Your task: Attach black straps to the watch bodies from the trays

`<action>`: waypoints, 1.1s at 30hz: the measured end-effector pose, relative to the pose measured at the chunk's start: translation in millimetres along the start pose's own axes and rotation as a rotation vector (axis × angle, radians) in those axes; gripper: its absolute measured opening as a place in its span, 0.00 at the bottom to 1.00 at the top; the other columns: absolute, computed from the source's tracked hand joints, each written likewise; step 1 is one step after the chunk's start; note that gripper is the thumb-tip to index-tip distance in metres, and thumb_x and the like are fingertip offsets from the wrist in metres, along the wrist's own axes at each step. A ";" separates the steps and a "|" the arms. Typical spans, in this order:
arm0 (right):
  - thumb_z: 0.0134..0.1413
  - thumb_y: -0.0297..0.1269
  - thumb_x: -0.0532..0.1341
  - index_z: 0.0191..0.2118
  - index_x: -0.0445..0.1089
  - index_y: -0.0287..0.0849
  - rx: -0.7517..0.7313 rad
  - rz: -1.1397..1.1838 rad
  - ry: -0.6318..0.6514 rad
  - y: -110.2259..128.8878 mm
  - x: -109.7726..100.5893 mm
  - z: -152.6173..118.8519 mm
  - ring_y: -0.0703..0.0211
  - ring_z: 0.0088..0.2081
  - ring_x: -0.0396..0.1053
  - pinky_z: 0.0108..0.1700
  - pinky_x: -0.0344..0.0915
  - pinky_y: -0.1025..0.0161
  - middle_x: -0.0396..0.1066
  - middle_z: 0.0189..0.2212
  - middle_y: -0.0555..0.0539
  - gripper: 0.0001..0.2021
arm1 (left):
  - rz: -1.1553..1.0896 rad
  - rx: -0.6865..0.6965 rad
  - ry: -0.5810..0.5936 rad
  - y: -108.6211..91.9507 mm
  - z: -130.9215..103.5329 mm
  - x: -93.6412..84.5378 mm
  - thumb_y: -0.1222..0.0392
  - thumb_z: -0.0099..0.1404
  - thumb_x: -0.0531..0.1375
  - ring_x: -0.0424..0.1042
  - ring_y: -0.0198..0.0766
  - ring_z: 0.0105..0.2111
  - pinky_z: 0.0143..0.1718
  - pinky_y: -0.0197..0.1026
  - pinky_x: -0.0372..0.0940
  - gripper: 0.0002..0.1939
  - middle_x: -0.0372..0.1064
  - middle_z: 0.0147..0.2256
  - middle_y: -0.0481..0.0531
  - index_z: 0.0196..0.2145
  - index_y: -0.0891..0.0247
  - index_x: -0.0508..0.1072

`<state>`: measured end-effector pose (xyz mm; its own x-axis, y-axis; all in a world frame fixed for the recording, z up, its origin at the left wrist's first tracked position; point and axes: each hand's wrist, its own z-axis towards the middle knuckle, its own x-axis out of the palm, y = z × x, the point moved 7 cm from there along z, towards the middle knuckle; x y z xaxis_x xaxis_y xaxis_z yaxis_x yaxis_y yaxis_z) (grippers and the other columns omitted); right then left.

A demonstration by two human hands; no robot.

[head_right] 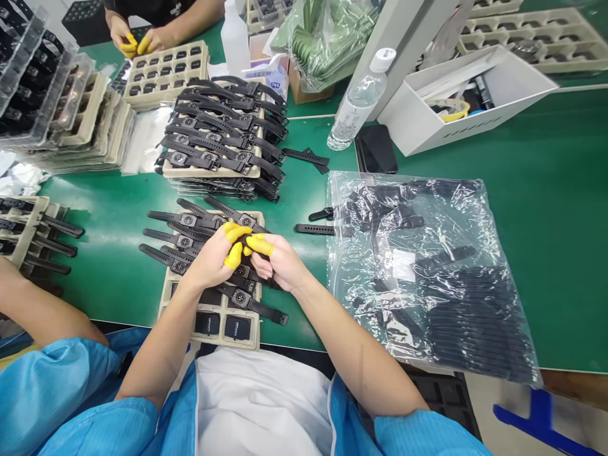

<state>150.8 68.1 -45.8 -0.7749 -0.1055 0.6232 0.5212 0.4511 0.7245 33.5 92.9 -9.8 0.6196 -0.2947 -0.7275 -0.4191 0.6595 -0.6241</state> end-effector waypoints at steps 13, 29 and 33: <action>0.58 0.54 0.70 0.32 0.65 0.43 -0.061 -0.049 0.026 1.4 2.6 0.5 0.68 0.13 0.49 0.17 0.52 0.69 0.59 0.11 0.59 0.20 | -0.232 -0.097 -0.056 8.9 -1.4 -5.0 0.58 0.77 0.55 0.74 0.47 0.55 0.59 0.50 0.70 0.20 0.73 0.55 0.61 0.63 0.62 0.67; 0.61 0.51 0.64 0.36 0.66 0.42 0.345 -0.065 0.253 -20.0 8.7 -4.1 0.72 0.15 0.34 0.15 0.35 0.74 0.49 0.15 0.63 0.16 | -0.903 -0.434 -0.964 50.4 -21.4 -57.0 0.40 0.62 0.72 0.78 0.34 0.25 0.26 0.35 0.73 0.25 0.81 0.41 0.50 0.41 0.58 0.65; 0.55 0.47 0.71 0.40 0.65 0.44 0.145 -0.128 0.065 -0.7 -4.2 -0.4 0.72 0.15 0.45 0.16 0.44 0.74 0.59 0.18 0.61 0.17 | -0.867 -0.504 -1.030 60.4 -27.0 -67.7 0.42 0.63 0.71 0.78 0.33 0.24 0.25 0.35 0.74 0.25 0.82 0.46 0.54 0.43 0.58 0.63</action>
<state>153.9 67.9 -48.8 -0.8042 -0.2250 0.5502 0.3597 0.5526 0.7518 -51.7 134.0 -5.9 0.9006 0.2967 0.3176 0.2813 0.1591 -0.9463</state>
